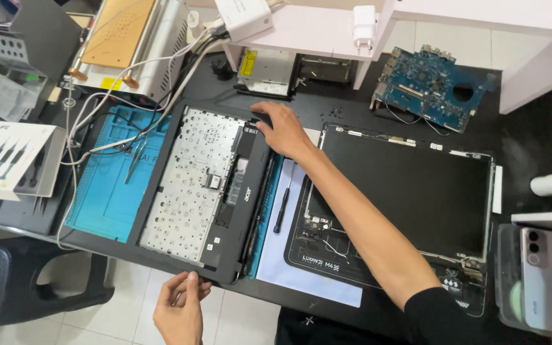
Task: The person disassembles a laptop by first removing the back cover and then using a screwdriver to unscrew the screen bezel. They detach the bezel, remove the screen assembly, and finally take out the motherboard and hard drive from the chassis.
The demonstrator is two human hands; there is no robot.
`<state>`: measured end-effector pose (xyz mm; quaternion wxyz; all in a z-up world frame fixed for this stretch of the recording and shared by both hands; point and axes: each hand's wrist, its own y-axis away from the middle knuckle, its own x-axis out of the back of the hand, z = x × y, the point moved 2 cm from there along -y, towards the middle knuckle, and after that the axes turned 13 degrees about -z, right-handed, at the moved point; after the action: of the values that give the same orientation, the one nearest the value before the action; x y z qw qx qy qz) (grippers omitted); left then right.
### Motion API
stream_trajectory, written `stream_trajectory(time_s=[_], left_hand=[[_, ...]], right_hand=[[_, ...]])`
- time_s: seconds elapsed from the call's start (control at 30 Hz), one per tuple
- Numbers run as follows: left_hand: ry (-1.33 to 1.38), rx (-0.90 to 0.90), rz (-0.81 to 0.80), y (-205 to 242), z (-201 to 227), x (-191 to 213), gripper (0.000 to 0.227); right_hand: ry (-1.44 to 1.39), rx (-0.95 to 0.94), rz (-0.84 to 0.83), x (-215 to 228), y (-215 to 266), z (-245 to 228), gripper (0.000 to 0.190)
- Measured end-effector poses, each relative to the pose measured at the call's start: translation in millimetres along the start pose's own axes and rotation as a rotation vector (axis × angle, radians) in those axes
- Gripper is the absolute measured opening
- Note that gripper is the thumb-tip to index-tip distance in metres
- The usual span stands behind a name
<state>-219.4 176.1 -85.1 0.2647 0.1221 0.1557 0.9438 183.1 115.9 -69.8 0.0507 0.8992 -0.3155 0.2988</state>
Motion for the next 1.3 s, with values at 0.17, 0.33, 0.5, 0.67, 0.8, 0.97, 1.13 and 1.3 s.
stream_trajectory(time_s=[0.17,0.33,0.5,0.67,0.8,0.97,1.13,1.3], left_hand=[[-0.257,0.038,0.094,-1,-6,7,0.024],[-0.445,-0.253,0.172,6,14,-23,0.019],[-0.554,-0.482,-0.101,33,68,-98,0.013],[-0.619,-0.498,-0.461,53,81,-159,0.021],[-0.662,-0.574,-0.538,55,70,-176,0.021],[-0.684,-0.586,-0.510,47,52,-177,0.017],[-0.676,-0.598,-0.490,47,48,-180,0.015],[-0.670,-0.613,-0.472,46,50,-182,0.014]], right_hand=[[0.012,0.148,0.047,31,20,-2,0.040],[-0.003,0.044,0.111,90,90,-12,0.036],[-0.011,-0.153,0.125,121,177,-27,0.039],[0.115,-0.233,0.279,132,268,-35,0.039],[0.223,-0.464,0.438,121,337,-25,0.034],[0.364,-0.627,0.673,109,409,0,0.027],[0.232,-0.577,0.730,99,420,14,0.022],[0.233,-0.511,0.730,94,412,17,0.019]])
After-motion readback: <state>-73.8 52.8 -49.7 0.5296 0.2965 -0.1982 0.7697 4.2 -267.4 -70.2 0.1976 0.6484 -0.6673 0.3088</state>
